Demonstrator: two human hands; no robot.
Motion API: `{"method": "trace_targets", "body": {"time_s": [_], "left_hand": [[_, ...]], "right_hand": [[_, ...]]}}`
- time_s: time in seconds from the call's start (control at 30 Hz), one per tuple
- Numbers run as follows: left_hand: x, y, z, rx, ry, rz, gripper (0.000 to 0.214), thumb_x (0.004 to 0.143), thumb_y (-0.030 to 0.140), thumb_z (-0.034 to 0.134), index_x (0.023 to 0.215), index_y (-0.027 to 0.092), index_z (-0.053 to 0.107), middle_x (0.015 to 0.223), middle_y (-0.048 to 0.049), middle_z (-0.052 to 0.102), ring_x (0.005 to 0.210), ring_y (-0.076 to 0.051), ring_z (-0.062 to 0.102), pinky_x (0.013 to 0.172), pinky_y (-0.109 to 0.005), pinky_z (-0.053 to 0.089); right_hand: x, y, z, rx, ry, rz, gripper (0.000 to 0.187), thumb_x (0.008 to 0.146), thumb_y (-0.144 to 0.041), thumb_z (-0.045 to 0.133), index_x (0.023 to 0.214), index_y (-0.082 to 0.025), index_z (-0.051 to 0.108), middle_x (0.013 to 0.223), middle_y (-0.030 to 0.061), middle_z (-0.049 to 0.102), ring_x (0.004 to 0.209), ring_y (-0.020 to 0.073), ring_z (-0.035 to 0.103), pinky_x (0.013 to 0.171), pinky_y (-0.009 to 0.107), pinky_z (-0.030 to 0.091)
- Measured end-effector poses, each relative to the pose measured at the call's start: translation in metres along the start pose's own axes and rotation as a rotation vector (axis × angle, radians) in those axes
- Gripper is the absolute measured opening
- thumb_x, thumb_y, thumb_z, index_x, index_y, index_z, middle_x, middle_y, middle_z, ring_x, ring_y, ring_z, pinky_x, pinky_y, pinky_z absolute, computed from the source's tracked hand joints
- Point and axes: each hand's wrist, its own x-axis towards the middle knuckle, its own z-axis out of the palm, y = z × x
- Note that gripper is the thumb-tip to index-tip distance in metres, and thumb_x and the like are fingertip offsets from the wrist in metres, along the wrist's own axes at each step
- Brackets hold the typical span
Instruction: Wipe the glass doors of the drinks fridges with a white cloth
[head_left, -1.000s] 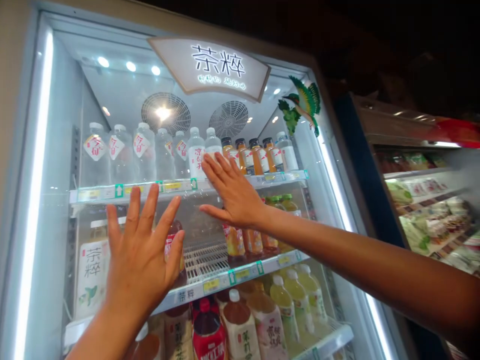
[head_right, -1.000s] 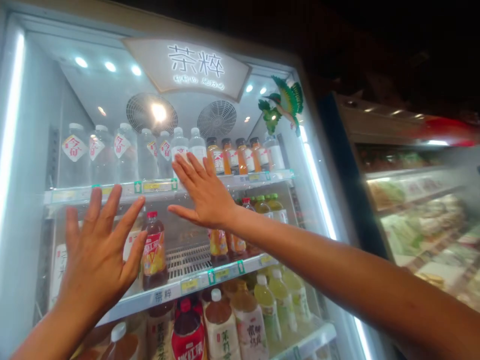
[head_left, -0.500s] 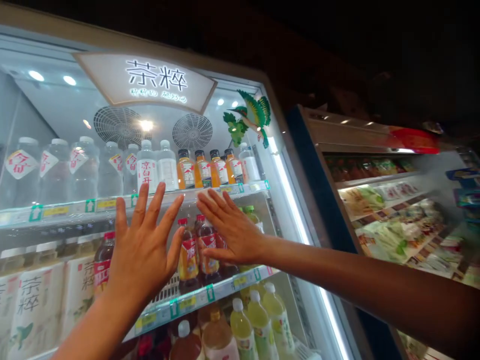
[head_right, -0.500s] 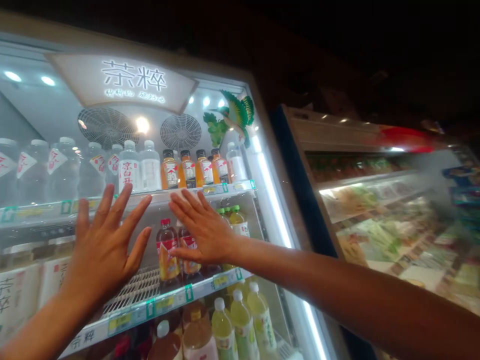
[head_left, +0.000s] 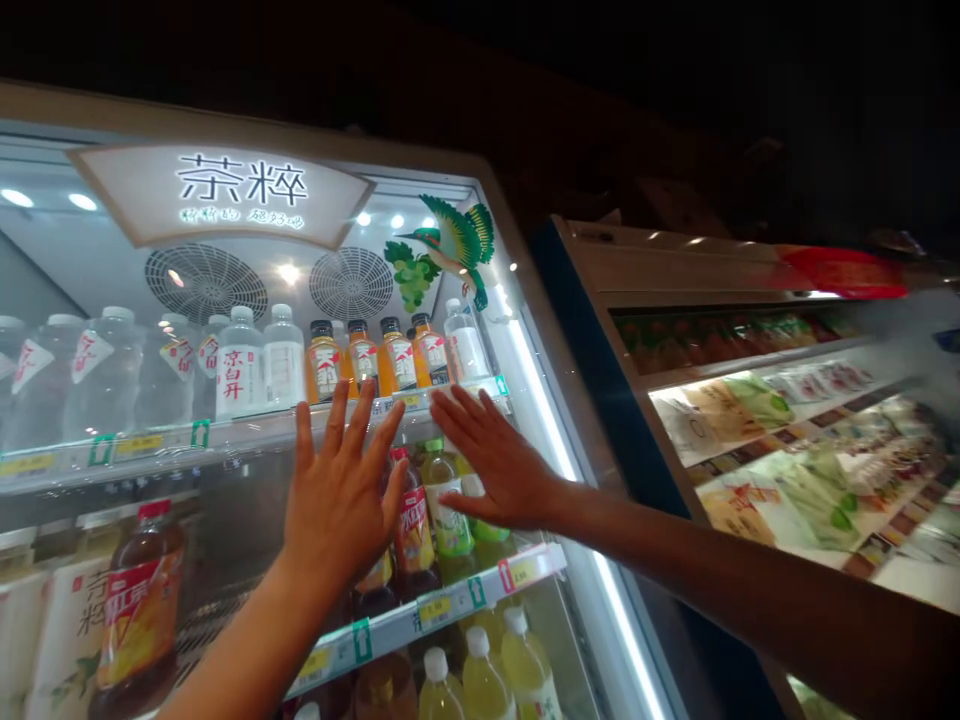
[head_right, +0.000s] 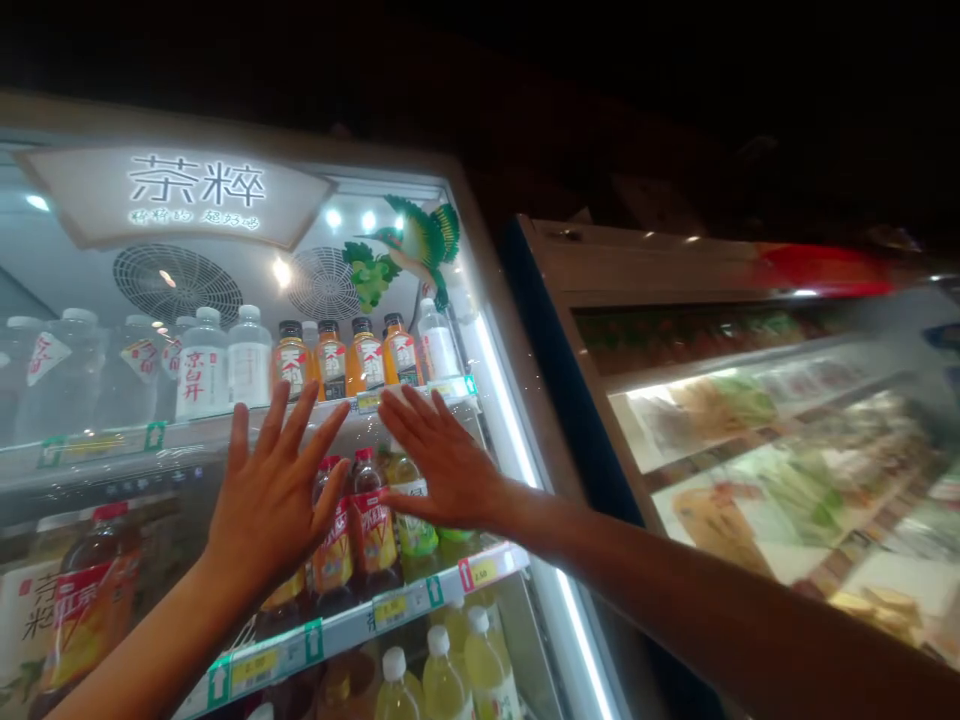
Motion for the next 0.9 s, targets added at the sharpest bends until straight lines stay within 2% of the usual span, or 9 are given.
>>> {"method": "trace_targets", "body": {"time_s": [0.1, 0.17, 0.3, 0.4, 0.53, 0.6, 0.7, 0.77, 0.9], "left_hand": [[0.006, 0.003, 0.007, 0.034, 0.008, 0.02, 0.058, 0.1, 0.042, 0.049, 0.155, 0.028, 0.041, 0.17, -0.0103, 0.029, 0.16, -0.032, 0.016, 0.129, -0.066, 0.013], [0.007, 0.003, 0.01, 0.041, 0.011, 0.021, 0.059, 0.1, 0.044, 0.05, 0.156, 0.028, 0.04, 0.171, -0.0097, 0.028, 0.16, -0.033, 0.015, 0.129, -0.066, 0.015], [0.0, -0.003, 0.01, 0.061, -0.009, 0.007, 0.061, 0.1, 0.045, 0.049, 0.158, 0.03, 0.037, 0.171, -0.0089, 0.027, 0.161, -0.033, 0.014, 0.128, -0.067, 0.018], [-0.006, -0.014, 0.004, 0.082, -0.019, 0.008, 0.061, 0.1, 0.045, 0.049, 0.158, 0.03, 0.036, 0.171, -0.0082, 0.027, 0.161, -0.033, 0.015, 0.128, -0.067, 0.018], [-0.013, -0.043, -0.01, 0.132, -0.015, -0.021, 0.06, 0.1, 0.043, 0.049, 0.157, 0.029, 0.037, 0.172, -0.009, 0.025, 0.161, -0.033, 0.015, 0.128, -0.067, 0.017], [-0.02, -0.061, -0.019, 0.161, -0.014, -0.044, 0.06, 0.1, 0.042, 0.048, 0.158, 0.029, 0.036, 0.172, -0.0093, 0.026, 0.161, -0.034, 0.015, 0.128, -0.068, 0.017], [-0.032, -0.092, -0.034, 0.193, -0.017, -0.068, 0.059, 0.101, 0.041, 0.048, 0.158, 0.029, 0.037, 0.171, -0.0099, 0.027, 0.16, -0.035, 0.016, 0.127, -0.069, 0.017], [-0.036, -0.112, -0.045, 0.21, -0.021, -0.069, 0.058, 0.101, 0.041, 0.047, 0.157, 0.029, 0.039, 0.171, -0.0102, 0.028, 0.16, -0.036, 0.017, 0.127, -0.069, 0.016], [-0.034, -0.146, -0.063, 0.221, -0.026, -0.067, 0.056, 0.102, 0.042, 0.045, 0.156, 0.028, 0.041, 0.171, -0.0104, 0.028, 0.16, -0.036, 0.016, 0.127, -0.07, 0.014]], "right_hand": [[0.009, 0.034, -0.006, -0.008, 0.063, 0.187, 0.096, 0.099, -0.073, 0.034, 0.164, -0.024, -0.018, 0.175, 0.0095, 0.004, 0.162, 0.0318, 0.003, 0.129, 0.064, 0.018], [0.014, 0.042, -0.007, -0.013, 0.091, 0.214, 0.098, 0.099, -0.073, 0.036, 0.165, -0.023, -0.017, 0.175, 0.0109, 0.003, 0.162, 0.0337, 0.002, 0.128, 0.067, 0.017], [0.011, 0.015, -0.004, 0.008, 0.029, -0.091, 0.108, 0.094, -0.078, 0.044, 0.166, -0.018, -0.009, 0.175, 0.0121, 0.007, 0.162, 0.0333, 0.003, 0.13, 0.063, 0.016], [0.031, 0.004, -0.002, 0.009, 0.024, -0.145, 0.102, 0.096, -0.075, 0.042, 0.166, -0.019, -0.007, 0.175, 0.0122, 0.011, 0.162, 0.0322, 0.009, 0.131, 0.06, 0.018], [0.08, 0.006, 0.002, -0.009, 0.095, -0.002, 0.096, 0.098, -0.072, 0.036, 0.166, -0.018, -0.006, 0.174, 0.0157, 0.012, 0.161, 0.0391, 0.009, 0.128, 0.069, 0.016], [0.091, -0.008, 0.007, 0.005, 0.097, -0.056, 0.1, 0.096, -0.075, 0.038, 0.166, -0.018, -0.006, 0.174, 0.0157, 0.012, 0.161, 0.0395, 0.009, 0.128, 0.069, 0.016], [0.098, -0.04, 0.012, 0.034, 0.053, -0.242, 0.104, 0.093, -0.079, 0.041, 0.167, -0.021, -0.004, 0.174, 0.0123, 0.014, 0.161, 0.0346, 0.01, 0.131, 0.063, 0.016], [0.114, -0.052, 0.012, 0.038, 0.021, -0.27, 0.1, 0.094, -0.08, 0.037, 0.167, -0.019, 0.003, 0.174, 0.0126, 0.016, 0.162, 0.0329, 0.01, 0.132, 0.06, 0.014], [0.169, -0.06, 0.013, 0.011, 0.037, -0.069, 0.103, 0.095, -0.081, 0.023, 0.164, -0.005, 0.015, 0.172, 0.0218, 0.015, 0.161, 0.0366, 0.009, 0.131, 0.061, 0.01]]}}
